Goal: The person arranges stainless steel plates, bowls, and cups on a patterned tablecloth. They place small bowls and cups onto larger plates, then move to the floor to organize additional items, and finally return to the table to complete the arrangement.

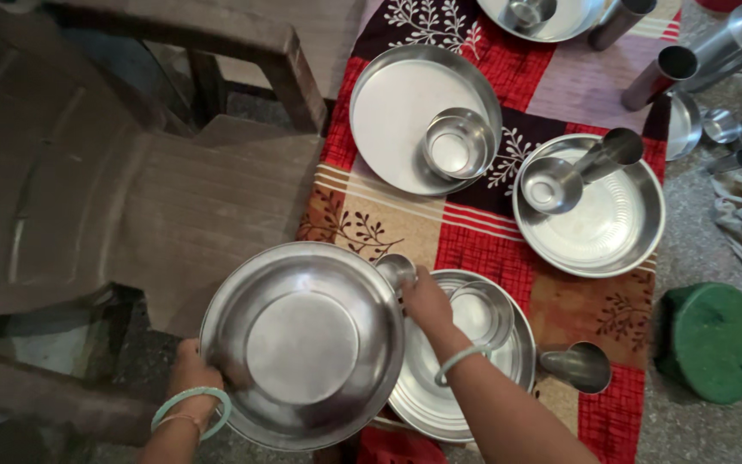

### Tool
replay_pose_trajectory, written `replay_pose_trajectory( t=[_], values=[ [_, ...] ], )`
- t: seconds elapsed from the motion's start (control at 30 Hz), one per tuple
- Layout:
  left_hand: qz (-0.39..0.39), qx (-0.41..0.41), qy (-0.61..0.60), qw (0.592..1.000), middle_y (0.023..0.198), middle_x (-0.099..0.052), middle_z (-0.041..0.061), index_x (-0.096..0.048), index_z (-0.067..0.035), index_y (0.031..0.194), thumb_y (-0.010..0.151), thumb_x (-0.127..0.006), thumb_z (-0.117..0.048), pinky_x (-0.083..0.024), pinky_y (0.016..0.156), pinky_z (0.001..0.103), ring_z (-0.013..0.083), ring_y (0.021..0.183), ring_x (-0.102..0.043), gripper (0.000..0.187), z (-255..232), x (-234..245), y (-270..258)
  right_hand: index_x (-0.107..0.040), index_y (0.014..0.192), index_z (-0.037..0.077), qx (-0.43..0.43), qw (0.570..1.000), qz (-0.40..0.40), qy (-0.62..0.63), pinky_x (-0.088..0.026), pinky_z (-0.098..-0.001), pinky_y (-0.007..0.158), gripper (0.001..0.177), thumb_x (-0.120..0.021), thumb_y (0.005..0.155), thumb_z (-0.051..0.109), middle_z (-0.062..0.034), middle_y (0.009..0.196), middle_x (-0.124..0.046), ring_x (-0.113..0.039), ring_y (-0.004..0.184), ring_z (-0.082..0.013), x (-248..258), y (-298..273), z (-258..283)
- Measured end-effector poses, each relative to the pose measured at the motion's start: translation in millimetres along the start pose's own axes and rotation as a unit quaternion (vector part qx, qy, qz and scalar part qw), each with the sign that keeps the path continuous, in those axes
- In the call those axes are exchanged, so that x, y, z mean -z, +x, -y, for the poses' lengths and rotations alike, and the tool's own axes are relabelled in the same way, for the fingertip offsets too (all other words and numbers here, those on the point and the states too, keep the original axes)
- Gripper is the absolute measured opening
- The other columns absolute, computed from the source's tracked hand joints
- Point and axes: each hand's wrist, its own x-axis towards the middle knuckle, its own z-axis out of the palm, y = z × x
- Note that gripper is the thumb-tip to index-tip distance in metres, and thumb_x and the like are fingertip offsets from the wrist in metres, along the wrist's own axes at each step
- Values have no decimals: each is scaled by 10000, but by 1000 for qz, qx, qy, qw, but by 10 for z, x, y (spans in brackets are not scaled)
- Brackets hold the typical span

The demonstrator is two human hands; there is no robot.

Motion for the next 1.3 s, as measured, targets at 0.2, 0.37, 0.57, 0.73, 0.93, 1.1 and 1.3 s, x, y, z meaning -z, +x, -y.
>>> replay_pose_trajectory(
  t=[0.2,0.37,0.57,0.73,0.93,1.1,1.3],
  values=[
    [-18,-43,-11,999,1252,-694,288,-588,-24,1321,866,-539,38,-481,1066,458,415,1231,-655,462,168,-84,96,-616,1235,87,63,985,-121,-102,-527,-549,868,424,-530,960,397,-209,1055,-721,-694,997,-427,212,619,-123],
    [-17,-43,8,999,1261,-646,295,-519,-42,1381,855,-559,24,-470,1022,480,434,1211,-626,531,171,-82,87,-622,1222,71,17,994,-51,93,-545,-465,629,346,-476,1010,302,-165,856,-759,-730,699,-301,763,922,-226],
    [19,11,40,999,1257,-686,297,-515,-118,1419,886,-546,16,-482,1049,498,441,1218,-651,551,49,-21,73,-555,1305,78,11,967,-8,253,-534,-353,457,343,-439,1000,183,-133,853,-762,-641,500,-200,841,1203,-579],
    [20,16,21,999,1371,-625,245,-508,-161,1450,925,-531,6,-456,1067,501,418,1286,-593,552,-121,88,-73,-410,1394,110,24,949,-87,301,-525,-371,487,464,-566,972,223,-152,868,-724,-643,542,-239,740,936,-411],
    [56,23,-29,998,1435,-607,175,-483,-178,1488,885,-595,27,-419,1125,447,342,1344,-570,647,-467,213,-347,-430,1362,44,156,945,-240,158,-526,-452,793,476,-631,983,251,-196,972,-745,-706,855,-322,543,252,-154],
    [38,-66,-75,994,1379,-645,168,-523,-171,1466,890,-531,35,-436,1087,426,330,1304,-598,612,-577,161,-345,-601,1254,71,176,975,-85,109,-544,-426,893,350,-608,954,253,-147,1182,-724,-728,1013,-324,88,-205,-258],
    [19,-46,-68,996,1280,-699,155,-583,-178,1371,875,-561,44,-492,1007,422,316,1208,-664,544,-640,97,-283,-607,1324,28,205,970,-100,86,-484,-432,969,384,-603,980,201,-244,1226,-681,-646,1152,-393,-328,122,-590]
  ],
)
